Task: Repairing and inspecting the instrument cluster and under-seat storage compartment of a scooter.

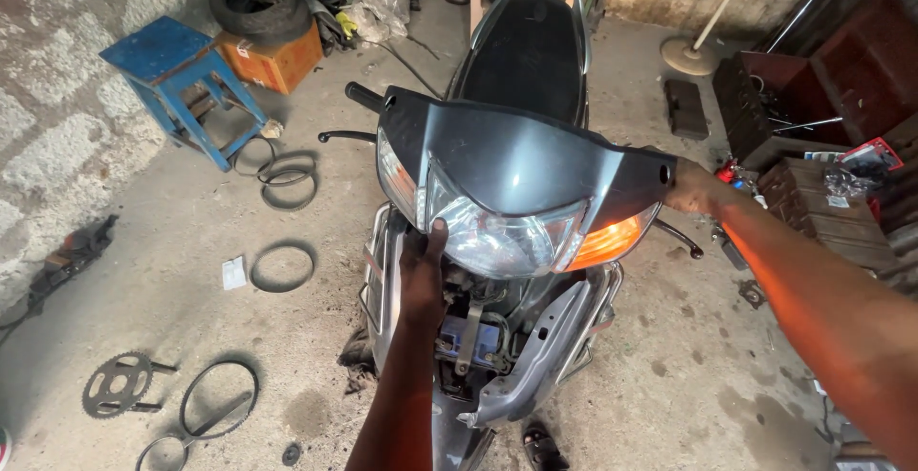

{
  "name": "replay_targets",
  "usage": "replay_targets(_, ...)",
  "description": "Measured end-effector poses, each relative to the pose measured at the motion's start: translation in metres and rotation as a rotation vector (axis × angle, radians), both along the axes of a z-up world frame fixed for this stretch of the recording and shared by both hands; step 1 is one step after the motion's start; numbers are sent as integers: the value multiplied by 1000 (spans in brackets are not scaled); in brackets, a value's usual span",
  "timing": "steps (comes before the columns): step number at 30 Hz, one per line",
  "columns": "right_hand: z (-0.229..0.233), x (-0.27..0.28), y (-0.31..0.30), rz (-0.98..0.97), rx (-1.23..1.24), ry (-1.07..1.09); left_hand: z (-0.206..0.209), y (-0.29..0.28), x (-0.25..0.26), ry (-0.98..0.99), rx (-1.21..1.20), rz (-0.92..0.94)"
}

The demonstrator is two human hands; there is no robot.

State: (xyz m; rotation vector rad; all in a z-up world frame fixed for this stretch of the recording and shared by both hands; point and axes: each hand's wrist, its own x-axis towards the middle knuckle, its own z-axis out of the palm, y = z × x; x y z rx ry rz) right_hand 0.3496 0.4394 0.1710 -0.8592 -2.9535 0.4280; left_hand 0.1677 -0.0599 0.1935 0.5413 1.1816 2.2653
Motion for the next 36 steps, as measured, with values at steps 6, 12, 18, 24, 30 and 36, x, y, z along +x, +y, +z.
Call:
replay_targets(6,-3,-2,9,-268,-319,-145,8,-1,0,-20,0,-2)
replay_targets(12,24,-4,-23,-153,-93,-217,-5,1,-2,-37,-42,-17)
replay_targets(18,6,-7,-1,-188,-87,-163,10,-1,-2,62,33,-1)
replay_targets(24,3,0,-2,-62,-207,-35,-7,1,-5,4,-47,-22)
replay_targets(30,-12,0,16,-272,-377,-104,5,-2,-1,48,-89,-2)
replay_targets(36,-11,-2,10,-274,-507,-23,2,0,-2,78,-109,26)
